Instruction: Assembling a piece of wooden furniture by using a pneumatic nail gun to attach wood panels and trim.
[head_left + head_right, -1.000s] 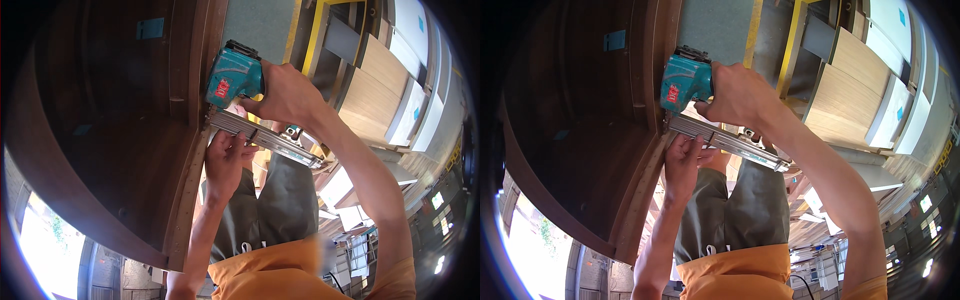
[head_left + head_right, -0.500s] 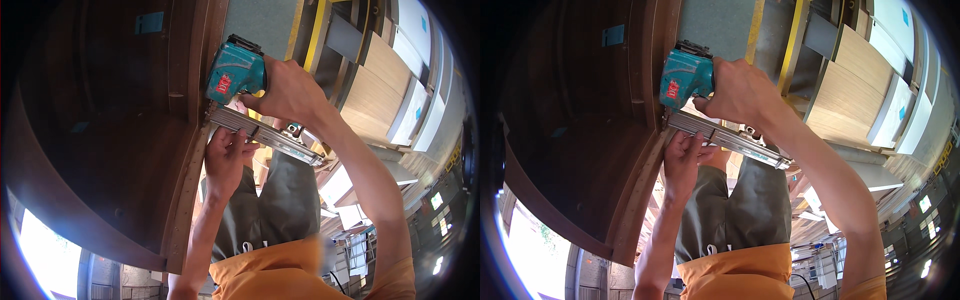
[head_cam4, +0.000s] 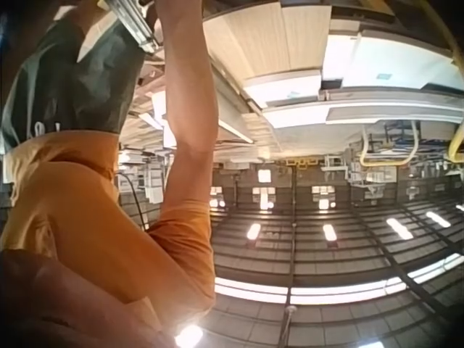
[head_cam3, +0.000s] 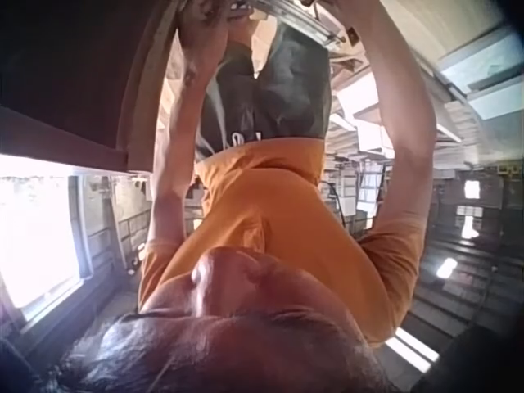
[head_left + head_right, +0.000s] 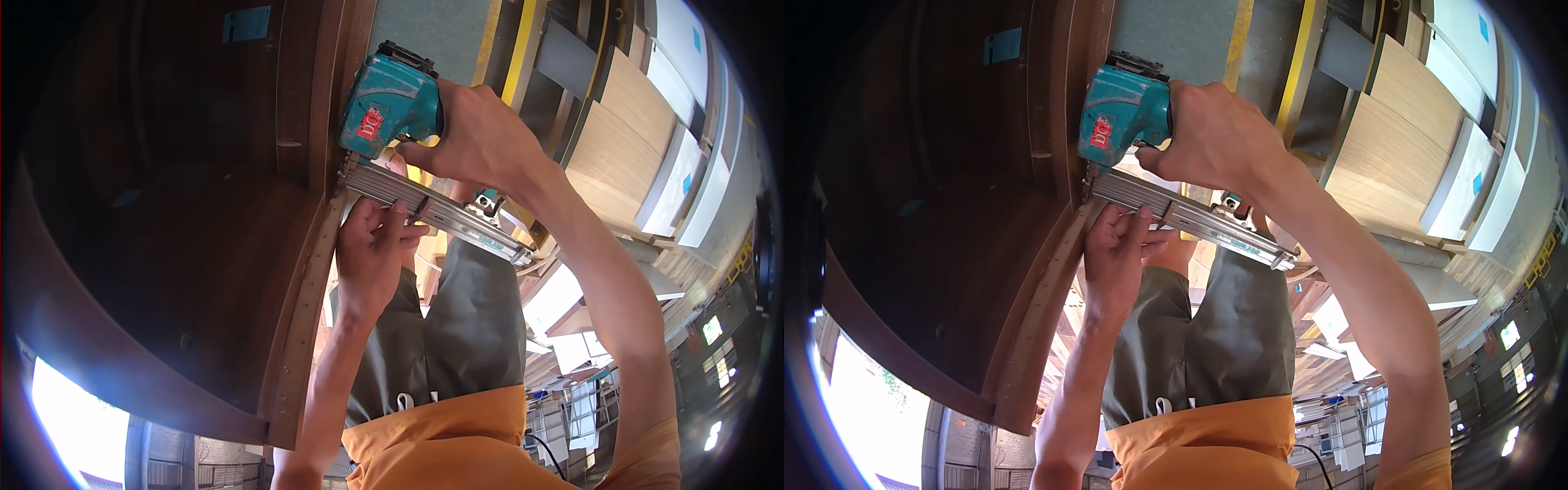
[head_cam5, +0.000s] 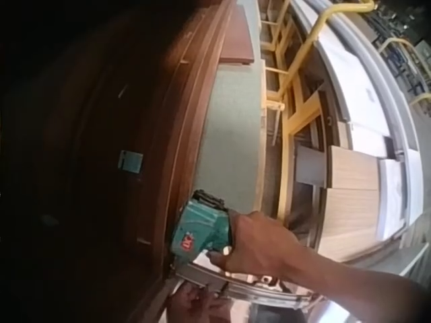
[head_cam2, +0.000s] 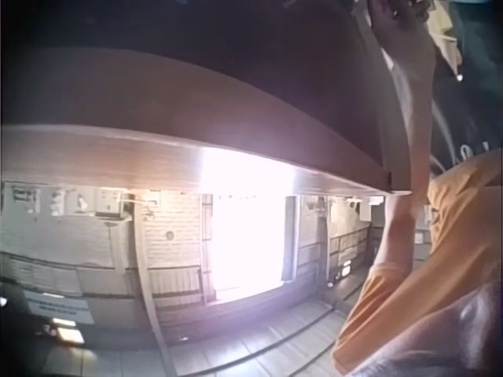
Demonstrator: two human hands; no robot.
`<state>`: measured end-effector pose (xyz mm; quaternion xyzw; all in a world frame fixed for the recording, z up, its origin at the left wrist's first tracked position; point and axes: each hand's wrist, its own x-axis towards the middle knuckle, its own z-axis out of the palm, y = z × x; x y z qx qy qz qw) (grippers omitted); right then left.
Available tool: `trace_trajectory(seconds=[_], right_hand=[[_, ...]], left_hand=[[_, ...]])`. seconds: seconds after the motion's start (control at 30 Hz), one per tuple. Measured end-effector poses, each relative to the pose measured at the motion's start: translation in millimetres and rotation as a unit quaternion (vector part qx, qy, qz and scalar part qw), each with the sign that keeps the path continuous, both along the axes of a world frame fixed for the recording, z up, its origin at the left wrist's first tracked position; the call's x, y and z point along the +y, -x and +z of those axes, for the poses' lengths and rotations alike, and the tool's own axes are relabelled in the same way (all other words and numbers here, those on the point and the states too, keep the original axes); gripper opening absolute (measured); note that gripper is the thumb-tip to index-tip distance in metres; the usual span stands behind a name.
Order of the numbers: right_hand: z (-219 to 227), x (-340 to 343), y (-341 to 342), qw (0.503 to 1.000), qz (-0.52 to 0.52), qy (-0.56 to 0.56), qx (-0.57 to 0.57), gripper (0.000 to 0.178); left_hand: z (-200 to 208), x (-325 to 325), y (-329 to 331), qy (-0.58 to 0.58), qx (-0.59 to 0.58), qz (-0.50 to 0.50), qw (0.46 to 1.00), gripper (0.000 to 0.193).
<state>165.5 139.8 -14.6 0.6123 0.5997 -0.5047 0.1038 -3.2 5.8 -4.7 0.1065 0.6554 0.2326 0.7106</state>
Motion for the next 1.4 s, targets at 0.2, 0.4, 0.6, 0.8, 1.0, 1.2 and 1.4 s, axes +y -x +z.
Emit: trace_trajectory(seconds=[0.2,0.4,0.6,0.8,1.0,1.2,1.4], right_hand=[[-0.2,-1.1,0.3,1.000,0.010,-0.014,0.003,0.052],[0.0,-3.4,3.0,1.000,-0.007,-0.026,0.009,0.052],[2.1,1.0,4.1,1.000,0.013,-0.005,-0.005,0.053],[0.8,-0.2,0.6,1.000,0.014,-0.010,-0.004,0.054],[-0.7,-1.6,1.4,1.000,0.012,-0.014,-0.010,0.055],[0.1,-1.7,1.7,1.000,0.010,-0.018,-0.002,0.053],[-2.6,-2.4,-0.7,1.000,0.019,-0.014,-0.011,0.054]], left_hand=[[-0.1,-0.4,1.9,0.000,0.001,-0.006,1.000,0.021],[-1.3,-0.8,4.4,-0.001,-0.006,-0.003,1.000,0.023],[0.2,-2.1,4.7,0.010,-0.013,0.004,1.000,0.023],[0.5,-2.8,2.6,0.011,-0.011,0.000,1.000,0.021],[1.4,-1.7,1.6,0.007,-0.004,0.002,1.000,0.023],[2.4,-1.6,2.2,0.006,-0.003,-0.001,1.000,0.023],[-0.2,-1.7,1.9,0.006,-0.010,-0.005,1.000,0.023]])
